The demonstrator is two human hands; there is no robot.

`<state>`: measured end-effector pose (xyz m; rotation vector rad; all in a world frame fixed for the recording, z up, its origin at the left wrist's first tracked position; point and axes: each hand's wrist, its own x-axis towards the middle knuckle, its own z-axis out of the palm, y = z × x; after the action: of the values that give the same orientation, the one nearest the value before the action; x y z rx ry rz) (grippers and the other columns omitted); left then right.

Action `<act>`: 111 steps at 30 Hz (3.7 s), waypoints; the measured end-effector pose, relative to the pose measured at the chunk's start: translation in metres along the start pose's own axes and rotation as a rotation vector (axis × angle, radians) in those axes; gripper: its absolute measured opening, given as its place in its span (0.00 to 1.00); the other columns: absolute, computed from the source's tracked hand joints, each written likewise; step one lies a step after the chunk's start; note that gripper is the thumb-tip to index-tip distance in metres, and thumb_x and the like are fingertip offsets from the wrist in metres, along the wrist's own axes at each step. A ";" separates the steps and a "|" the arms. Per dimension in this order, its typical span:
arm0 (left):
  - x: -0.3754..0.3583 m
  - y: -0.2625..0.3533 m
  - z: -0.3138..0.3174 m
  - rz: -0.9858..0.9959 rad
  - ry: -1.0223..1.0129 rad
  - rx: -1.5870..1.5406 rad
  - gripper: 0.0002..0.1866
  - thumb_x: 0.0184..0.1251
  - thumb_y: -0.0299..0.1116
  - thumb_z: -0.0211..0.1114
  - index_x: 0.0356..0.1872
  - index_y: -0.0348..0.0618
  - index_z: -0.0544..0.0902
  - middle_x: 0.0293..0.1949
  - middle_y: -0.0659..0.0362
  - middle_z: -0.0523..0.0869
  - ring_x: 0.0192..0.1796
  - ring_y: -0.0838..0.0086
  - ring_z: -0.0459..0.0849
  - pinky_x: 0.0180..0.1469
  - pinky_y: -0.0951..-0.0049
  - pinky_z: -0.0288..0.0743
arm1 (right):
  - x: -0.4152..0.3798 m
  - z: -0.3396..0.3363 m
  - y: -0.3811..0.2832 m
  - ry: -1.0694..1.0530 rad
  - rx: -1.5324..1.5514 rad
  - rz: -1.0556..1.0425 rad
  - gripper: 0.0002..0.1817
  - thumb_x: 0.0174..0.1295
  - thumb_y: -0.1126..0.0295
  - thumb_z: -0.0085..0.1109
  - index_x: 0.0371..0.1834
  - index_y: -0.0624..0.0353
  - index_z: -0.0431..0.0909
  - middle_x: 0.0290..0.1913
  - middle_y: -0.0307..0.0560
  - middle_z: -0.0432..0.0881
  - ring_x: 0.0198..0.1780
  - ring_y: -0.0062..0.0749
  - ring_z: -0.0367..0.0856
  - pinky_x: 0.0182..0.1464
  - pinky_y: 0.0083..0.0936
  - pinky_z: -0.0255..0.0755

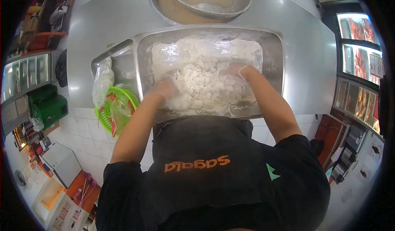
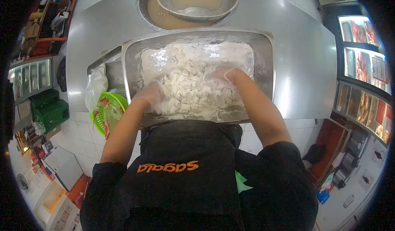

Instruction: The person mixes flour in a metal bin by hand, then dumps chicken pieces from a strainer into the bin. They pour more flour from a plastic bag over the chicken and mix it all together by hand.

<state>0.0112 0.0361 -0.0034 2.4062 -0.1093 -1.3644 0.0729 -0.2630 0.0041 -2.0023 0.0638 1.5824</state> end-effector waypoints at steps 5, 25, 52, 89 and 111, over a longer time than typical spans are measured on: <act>0.005 0.008 0.018 0.141 0.062 0.027 0.26 0.62 0.46 0.67 0.46 0.27 0.83 0.48 0.36 0.85 0.51 0.49 0.84 0.58 0.58 0.76 | 0.021 0.053 0.004 -0.131 -0.071 -0.202 0.27 0.64 0.48 0.60 0.57 0.56 0.83 0.58 0.53 0.83 0.58 0.41 0.79 0.62 0.37 0.70; -0.029 -0.030 0.044 0.185 0.064 0.077 0.35 0.65 0.30 0.54 0.73 0.30 0.58 0.54 0.35 0.82 0.58 0.46 0.81 0.65 0.59 0.72 | -0.027 0.019 0.089 0.027 -0.421 -0.209 0.26 0.64 0.50 0.59 0.61 0.49 0.80 0.56 0.50 0.85 0.56 0.43 0.82 0.62 0.33 0.71; 0.002 -0.054 0.019 -0.091 0.165 -0.700 0.26 0.73 0.46 0.56 0.64 0.38 0.75 0.58 0.48 0.84 0.59 0.60 0.81 0.63 0.64 0.74 | -0.019 -0.005 -0.008 0.235 0.123 -0.331 0.33 0.55 0.54 0.71 0.58 0.68 0.79 0.52 0.57 0.85 0.55 0.41 0.83 0.56 0.35 0.76; 0.020 -0.039 0.052 0.204 -0.068 -0.677 0.22 0.60 0.44 0.70 0.53 0.46 0.86 0.52 0.52 0.88 0.53 0.61 0.84 0.61 0.66 0.72 | 0.022 0.083 0.004 0.043 -0.117 -0.317 0.24 0.67 0.49 0.52 0.58 0.52 0.81 0.63 0.53 0.79 0.59 0.47 0.79 0.68 0.36 0.67; -0.007 -0.004 0.060 0.065 0.034 -0.482 0.34 0.60 0.42 0.74 0.62 0.29 0.77 0.59 0.41 0.82 0.64 0.55 0.79 0.70 0.66 0.67 | 0.038 0.110 0.028 0.049 -0.718 -0.588 0.21 0.74 0.67 0.46 0.69 0.38 0.73 0.58 0.46 0.80 0.54 0.38 0.80 0.60 0.34 0.77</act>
<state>-0.0429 0.0250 -0.0271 2.0022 0.1358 -1.1604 -0.0230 -0.2236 -0.0562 -2.2548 -1.1094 1.2480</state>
